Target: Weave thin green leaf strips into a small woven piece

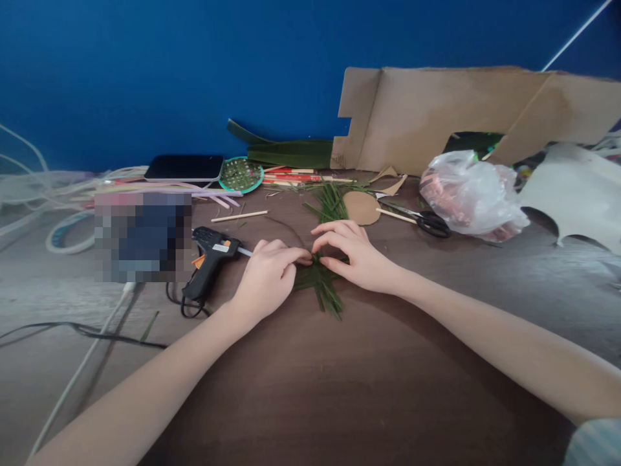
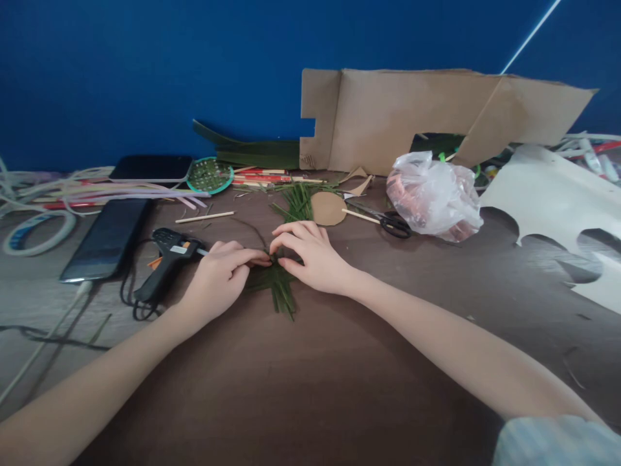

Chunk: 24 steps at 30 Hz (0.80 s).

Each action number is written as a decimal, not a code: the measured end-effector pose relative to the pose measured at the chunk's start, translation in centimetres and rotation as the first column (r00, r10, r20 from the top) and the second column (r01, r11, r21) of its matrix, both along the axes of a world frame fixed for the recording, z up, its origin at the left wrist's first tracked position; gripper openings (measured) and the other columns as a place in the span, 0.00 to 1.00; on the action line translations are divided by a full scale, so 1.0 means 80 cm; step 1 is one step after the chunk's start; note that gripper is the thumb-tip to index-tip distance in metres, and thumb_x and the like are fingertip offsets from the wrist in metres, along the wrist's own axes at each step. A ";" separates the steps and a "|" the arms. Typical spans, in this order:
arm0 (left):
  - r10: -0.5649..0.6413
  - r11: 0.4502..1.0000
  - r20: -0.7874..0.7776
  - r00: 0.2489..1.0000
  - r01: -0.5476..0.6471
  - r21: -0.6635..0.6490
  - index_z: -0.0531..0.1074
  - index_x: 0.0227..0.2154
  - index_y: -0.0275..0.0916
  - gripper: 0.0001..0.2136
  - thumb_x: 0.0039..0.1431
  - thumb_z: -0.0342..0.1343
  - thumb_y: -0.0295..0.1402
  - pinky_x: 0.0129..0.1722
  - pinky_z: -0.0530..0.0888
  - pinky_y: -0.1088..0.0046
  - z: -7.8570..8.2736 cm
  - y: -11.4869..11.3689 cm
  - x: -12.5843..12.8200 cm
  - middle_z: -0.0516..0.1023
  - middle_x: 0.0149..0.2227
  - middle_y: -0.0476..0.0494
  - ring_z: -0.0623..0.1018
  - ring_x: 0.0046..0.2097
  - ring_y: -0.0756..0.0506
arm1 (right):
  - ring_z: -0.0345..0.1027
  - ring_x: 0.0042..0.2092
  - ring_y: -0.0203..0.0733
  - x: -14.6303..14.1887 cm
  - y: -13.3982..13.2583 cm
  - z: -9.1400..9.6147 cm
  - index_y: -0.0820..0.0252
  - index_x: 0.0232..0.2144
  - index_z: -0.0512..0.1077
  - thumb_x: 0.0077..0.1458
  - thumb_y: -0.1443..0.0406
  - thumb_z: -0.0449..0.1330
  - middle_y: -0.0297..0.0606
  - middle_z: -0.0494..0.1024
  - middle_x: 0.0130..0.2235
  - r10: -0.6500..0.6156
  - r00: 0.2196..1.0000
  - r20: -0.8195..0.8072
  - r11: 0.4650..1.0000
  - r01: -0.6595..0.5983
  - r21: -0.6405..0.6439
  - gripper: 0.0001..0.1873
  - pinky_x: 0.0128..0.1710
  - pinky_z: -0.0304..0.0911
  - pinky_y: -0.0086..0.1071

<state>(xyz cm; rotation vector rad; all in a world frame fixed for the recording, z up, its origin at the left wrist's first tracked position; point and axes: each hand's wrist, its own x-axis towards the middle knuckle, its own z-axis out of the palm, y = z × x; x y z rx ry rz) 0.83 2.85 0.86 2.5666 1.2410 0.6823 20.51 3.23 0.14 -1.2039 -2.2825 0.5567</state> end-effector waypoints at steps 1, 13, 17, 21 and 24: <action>-0.006 1.000 -0.003 1.000 0.006 0.008 0.75 0.33 0.39 0.18 0.50 0.41 0.17 0.38 0.64 0.70 -0.001 0.000 0.000 0.79 0.30 0.50 0.72 0.32 0.48 | 0.54 0.55 0.47 0.000 0.000 0.000 0.54 0.37 0.68 0.54 0.67 0.54 0.36 0.68 0.52 -0.002 1.000 -0.005 1.000 0.002 -0.001 0.07 0.53 0.49 0.46; -0.045 0.998 -0.033 0.998 0.047 0.050 0.74 0.33 0.38 0.17 0.51 0.42 0.18 0.37 0.63 0.68 -0.003 -0.001 0.000 0.79 0.31 0.49 0.72 0.34 0.47 | 0.56 0.53 0.46 -0.001 0.000 0.001 0.55 0.35 0.67 0.54 0.67 0.54 0.37 0.70 0.49 -0.009 1.000 -0.025 1.000 0.009 -0.006 0.05 0.52 0.50 0.44; -0.045 0.997 -0.040 0.998 0.047 0.055 0.74 0.33 0.38 0.17 0.51 0.42 0.19 0.37 0.63 0.68 -0.003 -0.001 0.000 0.79 0.31 0.49 0.72 0.33 0.47 | 0.57 0.52 0.46 -0.002 0.000 -0.001 0.56 0.35 0.67 0.55 0.66 0.54 0.37 0.71 0.48 -0.019 1.000 -0.005 1.000 0.019 0.003 0.04 0.51 0.50 0.44; -0.048 0.997 -0.034 0.998 0.050 0.057 0.74 0.33 0.37 0.16 0.51 0.41 0.19 0.37 0.63 0.67 -0.003 -0.001 0.001 0.79 0.31 0.48 0.72 0.33 0.47 | 0.57 0.51 0.46 -0.003 0.000 -0.004 0.57 0.34 0.66 0.55 0.67 0.55 0.37 0.71 0.47 -0.028 0.999 0.018 1.000 0.028 0.013 0.03 0.50 0.51 0.43; -0.050 0.997 -0.039 0.998 0.052 0.051 0.74 0.33 0.37 0.17 0.51 0.41 0.19 0.38 0.64 0.67 -0.003 -0.001 0.001 0.79 0.31 0.48 0.72 0.33 0.47 | 0.58 0.51 0.46 -0.004 0.000 -0.004 0.57 0.34 0.66 0.54 0.66 0.56 0.37 0.71 0.47 -0.035 0.999 0.035 0.999 0.035 0.024 0.03 0.49 0.51 0.42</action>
